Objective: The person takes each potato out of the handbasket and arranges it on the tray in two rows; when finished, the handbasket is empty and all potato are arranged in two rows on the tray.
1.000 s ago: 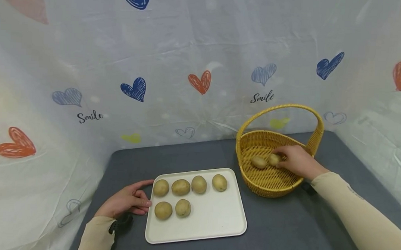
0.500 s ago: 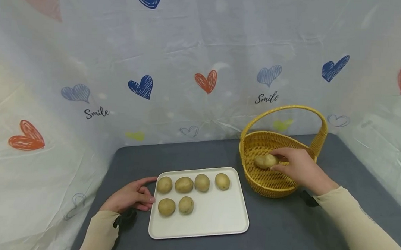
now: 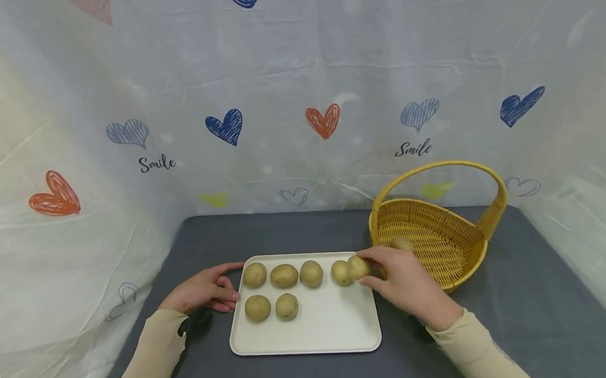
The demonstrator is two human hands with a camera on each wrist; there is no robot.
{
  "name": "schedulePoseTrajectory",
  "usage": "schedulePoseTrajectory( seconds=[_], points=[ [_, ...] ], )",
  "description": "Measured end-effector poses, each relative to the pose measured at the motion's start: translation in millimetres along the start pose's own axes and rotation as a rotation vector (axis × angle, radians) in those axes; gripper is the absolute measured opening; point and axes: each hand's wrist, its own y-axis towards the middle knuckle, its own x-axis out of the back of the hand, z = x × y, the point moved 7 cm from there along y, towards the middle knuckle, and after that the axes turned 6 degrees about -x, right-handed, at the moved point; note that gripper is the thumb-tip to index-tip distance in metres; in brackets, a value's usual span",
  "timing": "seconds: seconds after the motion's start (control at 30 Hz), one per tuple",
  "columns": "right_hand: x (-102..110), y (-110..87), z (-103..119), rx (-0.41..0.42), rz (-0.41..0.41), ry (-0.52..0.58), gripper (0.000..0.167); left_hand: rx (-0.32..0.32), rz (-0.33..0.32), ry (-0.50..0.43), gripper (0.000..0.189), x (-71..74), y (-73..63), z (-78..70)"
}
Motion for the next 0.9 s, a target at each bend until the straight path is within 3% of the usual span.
schedulePoseTrajectory(
  seconds=[0.2,0.5,0.9],
  points=[
    [-38.0,4.1,22.2,0.05,0.053,0.034,0.045,0.005,0.006,-0.007,0.098,-1.3,2.0,-1.0],
    [-80.8,1.5,37.2,0.084,0.125,0.031,0.043,0.007,0.013,-0.015,0.098,-2.6,3.5,0.1],
    [-94.9,0.6,44.1,0.121,0.119,0.0,0.041,-0.004,0.013,-0.016,0.098,1.1,1.9,3.8]
  ],
)
